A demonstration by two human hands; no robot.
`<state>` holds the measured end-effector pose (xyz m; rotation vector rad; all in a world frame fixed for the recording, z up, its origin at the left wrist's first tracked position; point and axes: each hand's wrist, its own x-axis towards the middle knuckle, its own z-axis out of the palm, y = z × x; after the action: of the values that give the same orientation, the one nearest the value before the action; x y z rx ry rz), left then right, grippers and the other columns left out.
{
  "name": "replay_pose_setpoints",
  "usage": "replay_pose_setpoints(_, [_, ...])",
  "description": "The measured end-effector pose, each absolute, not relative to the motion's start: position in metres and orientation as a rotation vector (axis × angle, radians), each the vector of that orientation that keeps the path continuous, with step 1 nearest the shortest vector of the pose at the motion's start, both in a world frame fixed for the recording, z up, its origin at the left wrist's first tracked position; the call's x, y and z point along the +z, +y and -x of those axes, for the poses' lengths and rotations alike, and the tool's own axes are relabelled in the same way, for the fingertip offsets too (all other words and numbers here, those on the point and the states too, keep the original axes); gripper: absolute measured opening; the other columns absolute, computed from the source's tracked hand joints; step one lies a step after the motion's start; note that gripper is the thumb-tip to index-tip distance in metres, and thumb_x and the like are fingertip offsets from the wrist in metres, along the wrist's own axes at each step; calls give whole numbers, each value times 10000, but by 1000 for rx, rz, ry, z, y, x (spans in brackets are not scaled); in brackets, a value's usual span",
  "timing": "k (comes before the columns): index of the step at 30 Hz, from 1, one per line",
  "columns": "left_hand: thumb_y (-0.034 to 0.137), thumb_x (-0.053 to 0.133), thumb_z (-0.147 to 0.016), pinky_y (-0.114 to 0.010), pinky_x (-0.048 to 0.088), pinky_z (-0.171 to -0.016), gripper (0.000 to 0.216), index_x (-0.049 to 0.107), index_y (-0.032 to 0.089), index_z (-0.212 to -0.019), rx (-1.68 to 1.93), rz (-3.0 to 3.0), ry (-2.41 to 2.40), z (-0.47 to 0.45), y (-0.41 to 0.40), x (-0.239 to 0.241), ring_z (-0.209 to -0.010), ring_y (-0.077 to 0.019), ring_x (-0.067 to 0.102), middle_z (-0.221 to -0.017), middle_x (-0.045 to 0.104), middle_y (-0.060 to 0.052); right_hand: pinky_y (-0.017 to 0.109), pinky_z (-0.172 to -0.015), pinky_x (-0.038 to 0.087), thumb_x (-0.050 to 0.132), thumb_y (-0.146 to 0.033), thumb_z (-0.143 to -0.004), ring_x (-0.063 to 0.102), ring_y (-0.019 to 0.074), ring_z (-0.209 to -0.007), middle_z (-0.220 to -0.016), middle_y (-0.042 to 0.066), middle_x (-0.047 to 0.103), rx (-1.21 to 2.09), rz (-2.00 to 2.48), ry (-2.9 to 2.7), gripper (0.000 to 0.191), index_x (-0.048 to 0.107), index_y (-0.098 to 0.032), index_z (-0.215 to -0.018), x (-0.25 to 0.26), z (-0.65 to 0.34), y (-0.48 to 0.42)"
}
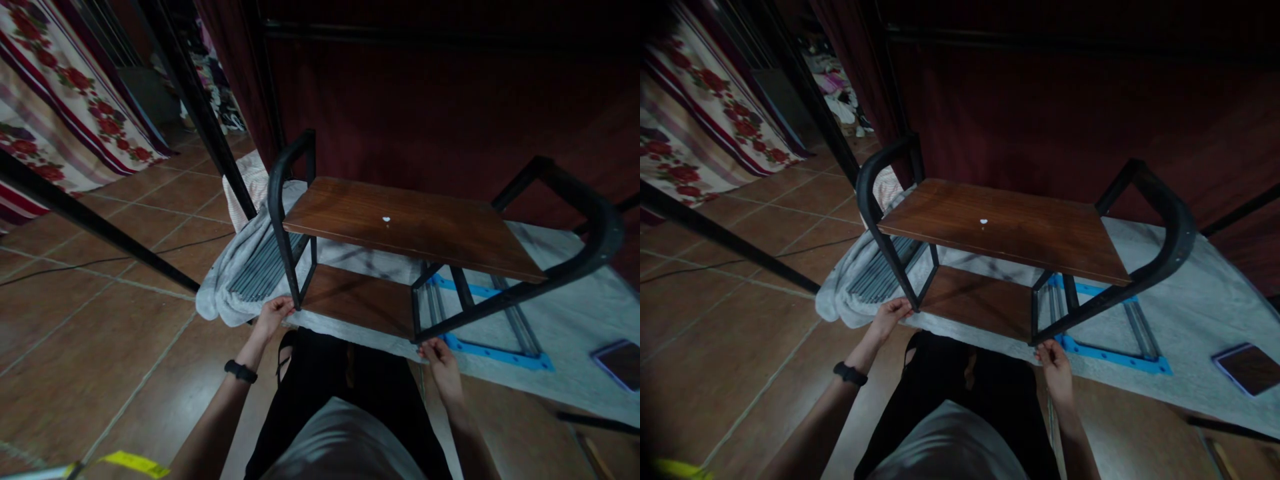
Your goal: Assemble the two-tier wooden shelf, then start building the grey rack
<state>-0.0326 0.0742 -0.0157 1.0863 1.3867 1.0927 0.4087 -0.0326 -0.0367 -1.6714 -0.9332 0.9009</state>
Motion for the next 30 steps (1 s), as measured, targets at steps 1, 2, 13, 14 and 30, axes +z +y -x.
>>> replay_pose_setpoints(1, [609, 830, -616, -270, 508, -606, 481, 750, 156, -758, 1103, -1109, 1393, 32, 73, -17, -612, -155, 622, -679, 715, -45, 380, -689, 496, 731, -710, -668, 595, 229, -677, -671, 18, 624, 903, 1675, -929, 484, 613, -243, -714, -37, -409, -33])
replay_pose_setpoints(2, [605, 821, -628, -273, 513, -605, 474, 749, 158, -766, 1116, -1134, 1401, 32, 72, -19, -615, -159, 627, -690, 721, -47, 381, -698, 496, 731, -703, -672, 598, 229, -683, -676, 17, 629, 905, 1679, -926, 477, 613, -243, -716, -38, -409, -33])
replay_pose_setpoints(13, [407, 608, -890, -338, 559, -765, 262, 741, 187, -940, 1137, -1542, 1587, 32, 55, -38, -793, -221, 701, -885, 759, -68, 353, -700, 481, 740, -621, -707, 593, 200, -686, -713, -3, 639, 948, 1699, -879, 408, 629, -230, -743, -49, -418, -34])
replay_pose_setpoints(14, [393, 591, -908, -347, 558, -801, 253, 737, 192, -956, 1113, -1603, 1598, 32, 54, -36, -831, -227, 705, -913, 759, -70, 349, -694, 482, 745, -615, -703, 592, 197, -682, -711, -4, 638, 952, 1696, -872, 405, 629, -229, -742, -50, -419, -33])
replay_pose_setpoints(30, [333, 505, -991, -374, 548, -932, 275, 729, 190, -1064, 997, -1879, 1573, 34, 52, -24, -963, -241, 703, -1019, 747, -94, 393, -790, 491, 770, -591, -682, 623, 230, -757, -754, 9, 654, 964, 1701, -883, 384, 624, -242, -746, -41, -418, -37])
